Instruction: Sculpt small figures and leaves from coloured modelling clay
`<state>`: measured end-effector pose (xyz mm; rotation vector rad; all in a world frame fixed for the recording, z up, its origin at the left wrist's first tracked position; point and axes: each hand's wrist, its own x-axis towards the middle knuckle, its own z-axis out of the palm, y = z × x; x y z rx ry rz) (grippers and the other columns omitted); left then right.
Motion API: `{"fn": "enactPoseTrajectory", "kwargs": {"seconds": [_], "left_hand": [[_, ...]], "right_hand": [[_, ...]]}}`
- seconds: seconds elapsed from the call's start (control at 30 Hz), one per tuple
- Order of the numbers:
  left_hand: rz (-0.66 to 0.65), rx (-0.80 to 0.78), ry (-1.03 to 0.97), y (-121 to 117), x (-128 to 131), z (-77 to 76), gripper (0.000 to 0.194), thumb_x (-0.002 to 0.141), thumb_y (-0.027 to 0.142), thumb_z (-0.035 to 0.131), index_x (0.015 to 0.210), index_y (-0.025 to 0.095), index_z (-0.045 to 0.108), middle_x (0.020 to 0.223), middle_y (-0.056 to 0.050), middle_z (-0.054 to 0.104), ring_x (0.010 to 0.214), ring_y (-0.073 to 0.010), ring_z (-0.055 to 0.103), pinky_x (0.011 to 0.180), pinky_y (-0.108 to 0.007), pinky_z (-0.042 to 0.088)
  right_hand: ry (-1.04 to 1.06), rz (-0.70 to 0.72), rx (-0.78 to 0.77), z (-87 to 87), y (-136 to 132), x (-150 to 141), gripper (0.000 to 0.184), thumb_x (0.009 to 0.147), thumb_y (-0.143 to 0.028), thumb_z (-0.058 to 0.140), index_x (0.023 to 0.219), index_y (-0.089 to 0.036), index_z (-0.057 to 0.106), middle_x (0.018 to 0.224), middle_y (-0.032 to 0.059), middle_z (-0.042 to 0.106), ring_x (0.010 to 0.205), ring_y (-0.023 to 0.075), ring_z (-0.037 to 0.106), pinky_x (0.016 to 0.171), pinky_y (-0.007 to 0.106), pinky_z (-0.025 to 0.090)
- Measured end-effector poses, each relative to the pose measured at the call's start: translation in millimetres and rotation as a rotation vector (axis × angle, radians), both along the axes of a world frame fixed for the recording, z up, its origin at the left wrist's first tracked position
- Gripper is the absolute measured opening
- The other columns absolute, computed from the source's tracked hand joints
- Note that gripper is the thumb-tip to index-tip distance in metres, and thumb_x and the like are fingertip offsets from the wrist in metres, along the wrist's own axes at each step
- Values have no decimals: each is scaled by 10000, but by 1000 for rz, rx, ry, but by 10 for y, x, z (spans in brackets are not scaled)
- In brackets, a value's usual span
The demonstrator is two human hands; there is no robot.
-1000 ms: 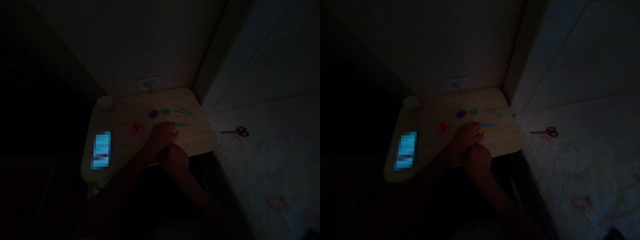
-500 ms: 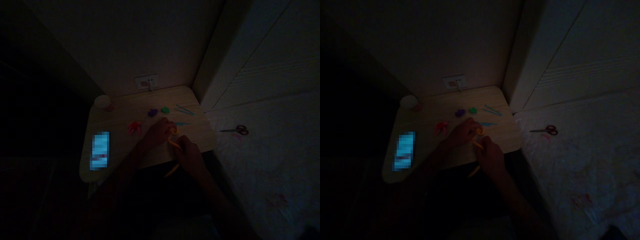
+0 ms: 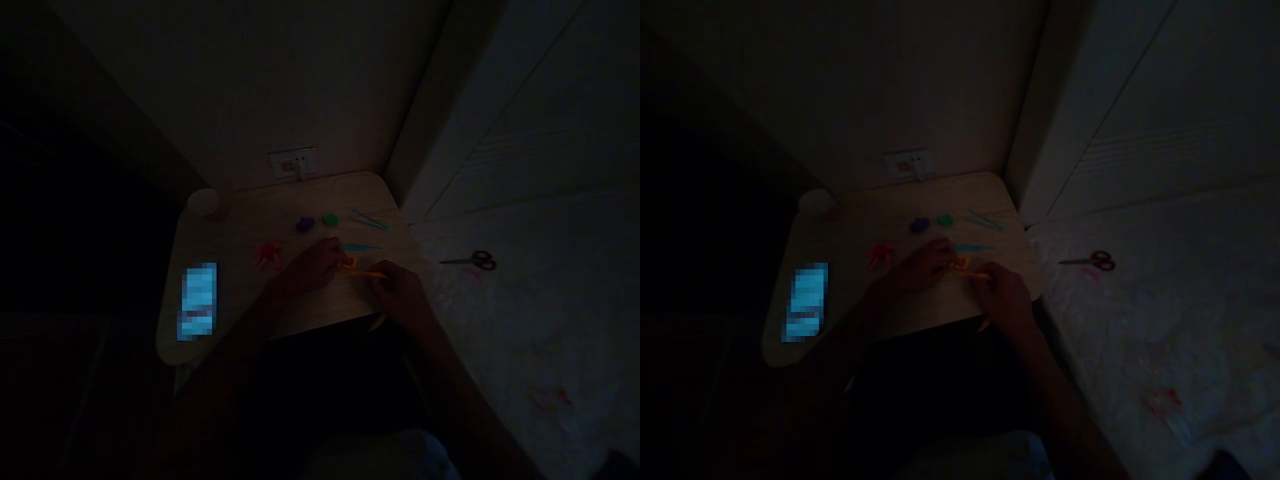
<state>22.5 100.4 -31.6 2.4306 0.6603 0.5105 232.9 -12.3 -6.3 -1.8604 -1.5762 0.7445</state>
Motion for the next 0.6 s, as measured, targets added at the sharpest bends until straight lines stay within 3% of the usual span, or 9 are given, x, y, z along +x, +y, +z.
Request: {"fn": "enactPoseTrajectory", "kwargs": {"seconds": [0.27,0.6], "left_hand": [[0,-30,62,12,29,63,269,925,119,567,1107,213,741,1133,-86,629,1098,-232,605,1014,-401,499],[17,-56,69,18,69,68,209,996,219,527,1018,186,733,1078,-93,617,1064,-236,589,1004,-404,488]], "right_hand": [[54,-31,62,-3,142,101,260,877,-453,682,858,-207,760,825,66,788,745,221,709,661,292,484],[-52,-66,58,-57,371,269,261,849,-437,701,864,-191,786,798,62,783,730,216,693,638,286,451]]}}
